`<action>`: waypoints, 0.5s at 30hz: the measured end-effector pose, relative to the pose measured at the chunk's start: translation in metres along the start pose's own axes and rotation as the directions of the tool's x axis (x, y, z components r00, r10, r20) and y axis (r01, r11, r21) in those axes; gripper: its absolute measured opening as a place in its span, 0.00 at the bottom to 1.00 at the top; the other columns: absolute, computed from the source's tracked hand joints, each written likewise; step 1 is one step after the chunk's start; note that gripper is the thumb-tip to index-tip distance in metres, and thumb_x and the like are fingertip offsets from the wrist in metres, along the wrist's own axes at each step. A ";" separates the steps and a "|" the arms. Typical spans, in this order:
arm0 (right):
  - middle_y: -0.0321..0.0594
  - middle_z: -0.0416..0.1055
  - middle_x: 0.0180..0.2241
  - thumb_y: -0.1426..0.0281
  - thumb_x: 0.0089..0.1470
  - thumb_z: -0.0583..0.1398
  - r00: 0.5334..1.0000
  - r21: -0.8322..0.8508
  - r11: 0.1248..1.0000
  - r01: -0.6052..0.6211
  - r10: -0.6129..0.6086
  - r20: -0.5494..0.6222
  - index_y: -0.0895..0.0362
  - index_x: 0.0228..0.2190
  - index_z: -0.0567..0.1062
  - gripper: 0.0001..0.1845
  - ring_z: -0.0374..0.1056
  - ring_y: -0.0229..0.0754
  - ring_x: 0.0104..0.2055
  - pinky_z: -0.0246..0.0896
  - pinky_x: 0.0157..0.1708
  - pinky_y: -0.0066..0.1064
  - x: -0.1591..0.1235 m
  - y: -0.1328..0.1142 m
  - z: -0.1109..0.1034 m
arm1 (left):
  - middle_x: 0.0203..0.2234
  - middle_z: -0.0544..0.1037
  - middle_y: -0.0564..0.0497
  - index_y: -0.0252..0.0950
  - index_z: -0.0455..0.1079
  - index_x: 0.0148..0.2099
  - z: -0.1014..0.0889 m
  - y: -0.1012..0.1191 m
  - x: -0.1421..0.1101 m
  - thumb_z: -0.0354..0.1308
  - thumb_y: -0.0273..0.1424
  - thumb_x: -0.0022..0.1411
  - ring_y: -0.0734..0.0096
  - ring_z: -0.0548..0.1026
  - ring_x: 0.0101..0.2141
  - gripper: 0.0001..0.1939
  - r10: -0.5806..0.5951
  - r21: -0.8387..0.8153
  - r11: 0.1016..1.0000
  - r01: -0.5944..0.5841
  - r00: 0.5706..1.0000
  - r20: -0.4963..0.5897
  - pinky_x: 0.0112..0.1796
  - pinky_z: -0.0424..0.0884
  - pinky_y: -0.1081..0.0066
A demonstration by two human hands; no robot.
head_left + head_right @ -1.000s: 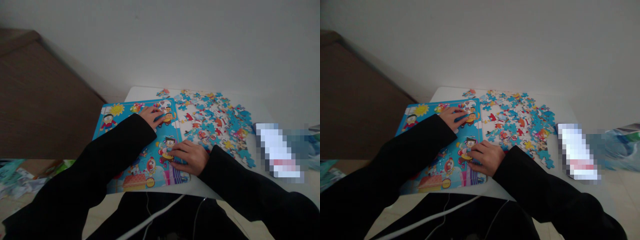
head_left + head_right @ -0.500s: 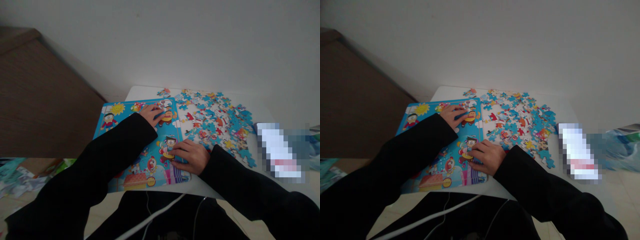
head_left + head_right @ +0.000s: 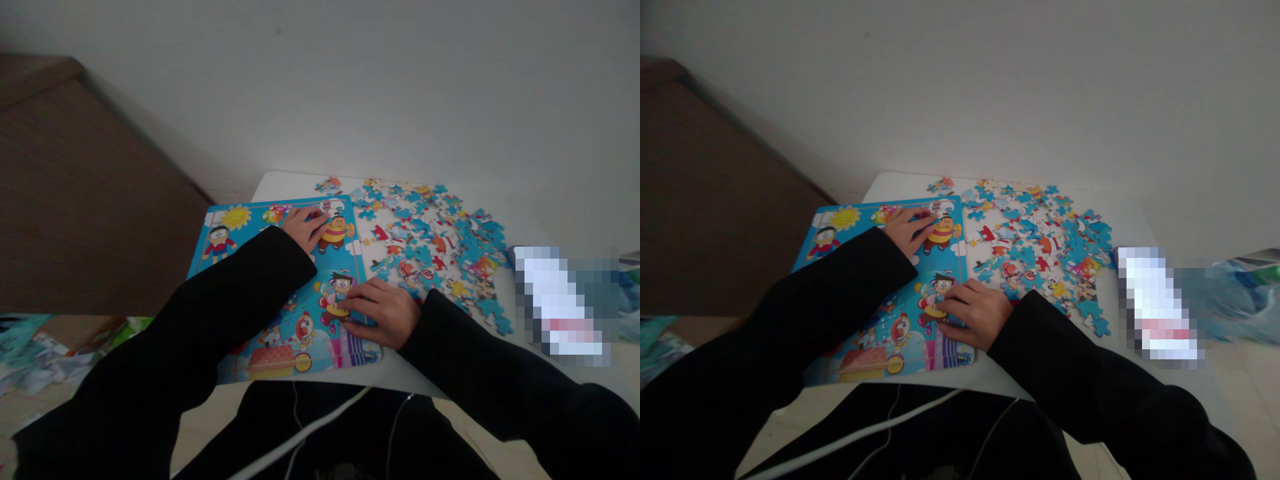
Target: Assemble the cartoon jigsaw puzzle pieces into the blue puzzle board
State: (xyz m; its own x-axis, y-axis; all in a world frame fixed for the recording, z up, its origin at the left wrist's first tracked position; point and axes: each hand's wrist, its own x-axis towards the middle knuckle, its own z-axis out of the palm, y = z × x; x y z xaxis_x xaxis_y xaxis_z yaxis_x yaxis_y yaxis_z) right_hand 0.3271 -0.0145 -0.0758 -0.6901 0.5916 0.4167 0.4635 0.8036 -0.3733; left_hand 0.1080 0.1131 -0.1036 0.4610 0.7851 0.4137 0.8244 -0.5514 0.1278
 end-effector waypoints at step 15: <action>0.41 0.74 0.36 0.63 0.54 0.58 0.999 0.010 1.000 0.009 -0.009 -0.033 0.57 0.37 0.77 0.13 0.68 0.41 0.36 0.66 0.33 0.31 -0.001 0.001 0.001 | 0.52 0.68 0.42 0.41 0.65 0.57 -0.001 0.006 -0.005 0.40 0.42 0.66 0.57 0.66 0.48 0.23 0.021 0.013 1.000 -0.021 1.000 0.020 0.49 0.62 0.56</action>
State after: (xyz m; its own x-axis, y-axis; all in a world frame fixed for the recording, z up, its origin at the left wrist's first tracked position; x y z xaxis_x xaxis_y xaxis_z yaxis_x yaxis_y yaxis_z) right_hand 0.3278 -0.0138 -0.0772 -0.6757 0.5864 0.4467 0.4518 0.8083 -0.3776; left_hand 0.1099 0.1055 -0.1041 0.4845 0.7790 0.3981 0.8186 -0.5642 0.1076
